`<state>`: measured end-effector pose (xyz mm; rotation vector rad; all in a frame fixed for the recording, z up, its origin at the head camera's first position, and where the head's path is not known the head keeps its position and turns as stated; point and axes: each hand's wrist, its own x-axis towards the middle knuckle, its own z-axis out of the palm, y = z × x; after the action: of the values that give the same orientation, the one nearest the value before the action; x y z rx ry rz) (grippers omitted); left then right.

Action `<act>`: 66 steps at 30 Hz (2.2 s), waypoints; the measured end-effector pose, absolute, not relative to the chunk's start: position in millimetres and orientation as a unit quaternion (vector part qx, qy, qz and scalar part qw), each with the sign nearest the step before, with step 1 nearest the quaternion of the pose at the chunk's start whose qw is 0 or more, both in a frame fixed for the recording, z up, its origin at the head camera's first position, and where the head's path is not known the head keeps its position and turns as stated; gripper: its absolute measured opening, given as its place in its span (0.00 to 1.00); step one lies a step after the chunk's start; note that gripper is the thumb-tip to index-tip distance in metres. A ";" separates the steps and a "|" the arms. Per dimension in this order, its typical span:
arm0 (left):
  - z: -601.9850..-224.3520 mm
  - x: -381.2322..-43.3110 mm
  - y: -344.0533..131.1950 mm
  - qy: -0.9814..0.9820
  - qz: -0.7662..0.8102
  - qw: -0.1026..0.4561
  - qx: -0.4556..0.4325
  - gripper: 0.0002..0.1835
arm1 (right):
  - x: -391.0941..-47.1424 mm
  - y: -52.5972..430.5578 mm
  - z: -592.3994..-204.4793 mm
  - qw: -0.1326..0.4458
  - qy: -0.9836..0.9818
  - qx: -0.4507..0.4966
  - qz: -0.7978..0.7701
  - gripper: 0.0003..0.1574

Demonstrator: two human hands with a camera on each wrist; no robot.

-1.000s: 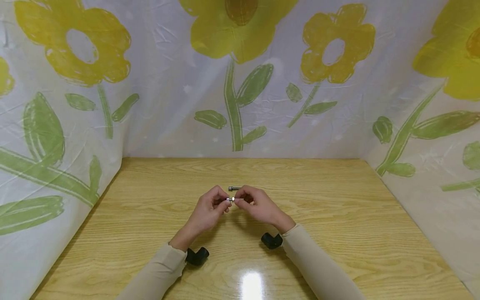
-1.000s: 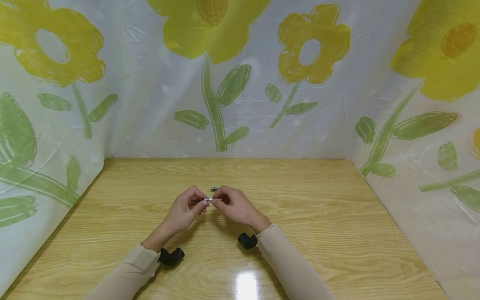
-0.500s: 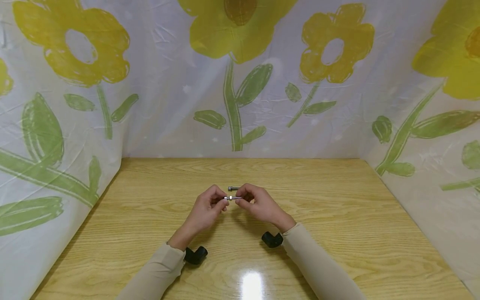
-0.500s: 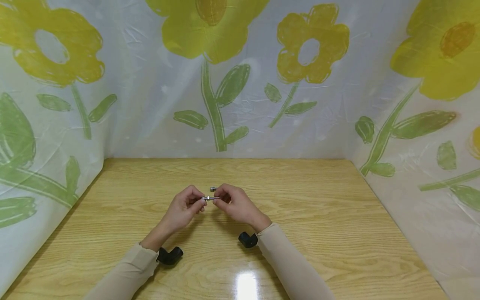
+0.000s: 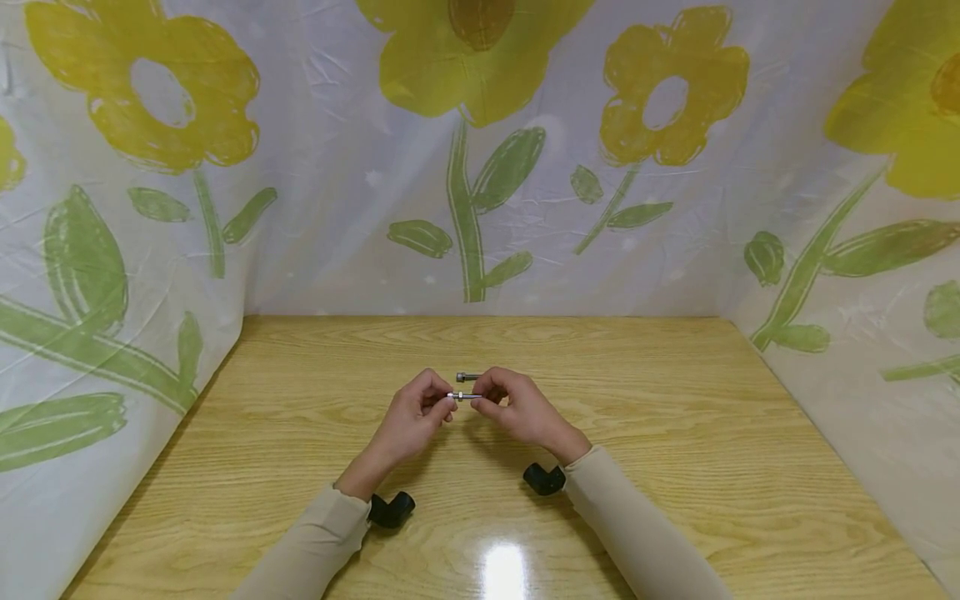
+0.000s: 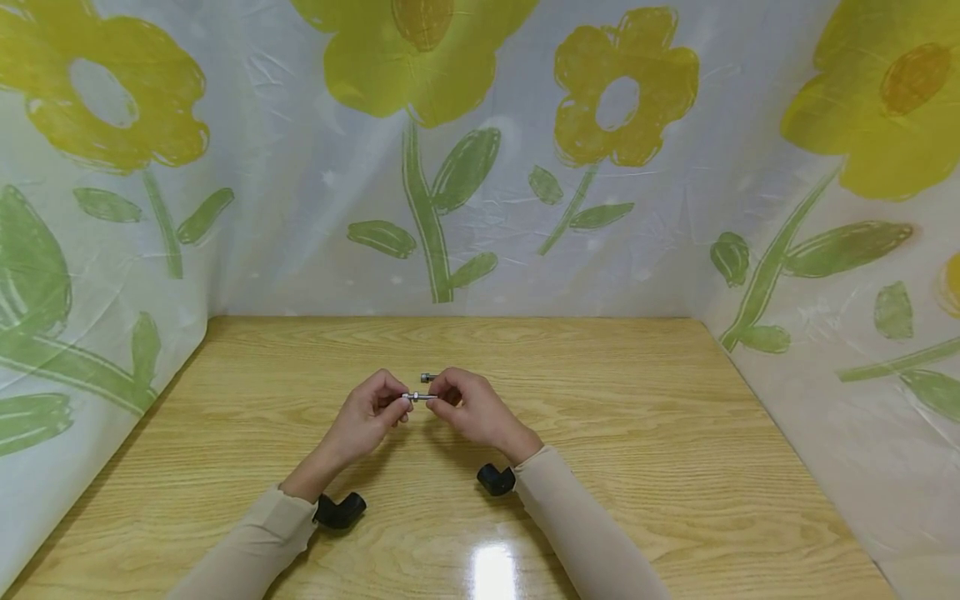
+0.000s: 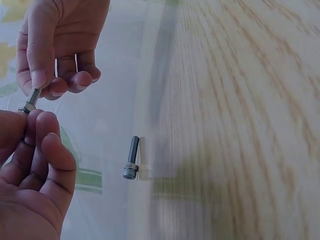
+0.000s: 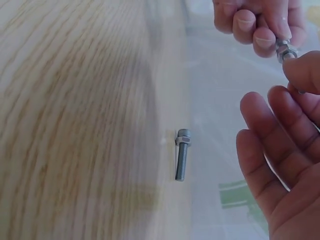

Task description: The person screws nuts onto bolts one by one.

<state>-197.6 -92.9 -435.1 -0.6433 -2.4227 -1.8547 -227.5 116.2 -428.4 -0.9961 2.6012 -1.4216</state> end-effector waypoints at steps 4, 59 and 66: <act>-429.1 -194.3 -90.6 -0.791 -0.578 0.020 -0.202 0.05 | -226.6 116.0 -428.6 -0.002 0.830 -0.317 -0.458 0.02; -439.9 -199.3 -93.5 -0.826 -0.524 0.015 -0.209 0.11 | -222.6 113.1 -426.9 0.002 0.816 -0.337 -0.470 0.03; -439.7 -201.0 -93.7 -0.820 -0.526 0.036 -0.223 0.09 | -223.5 113.8 -428.1 -0.006 0.816 -0.340 -0.468 0.03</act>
<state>-201.0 -93.7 -439.7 -0.6851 -2.5181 -1.6156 -223.5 113.8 -428.1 -1.0709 2.5720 -1.4754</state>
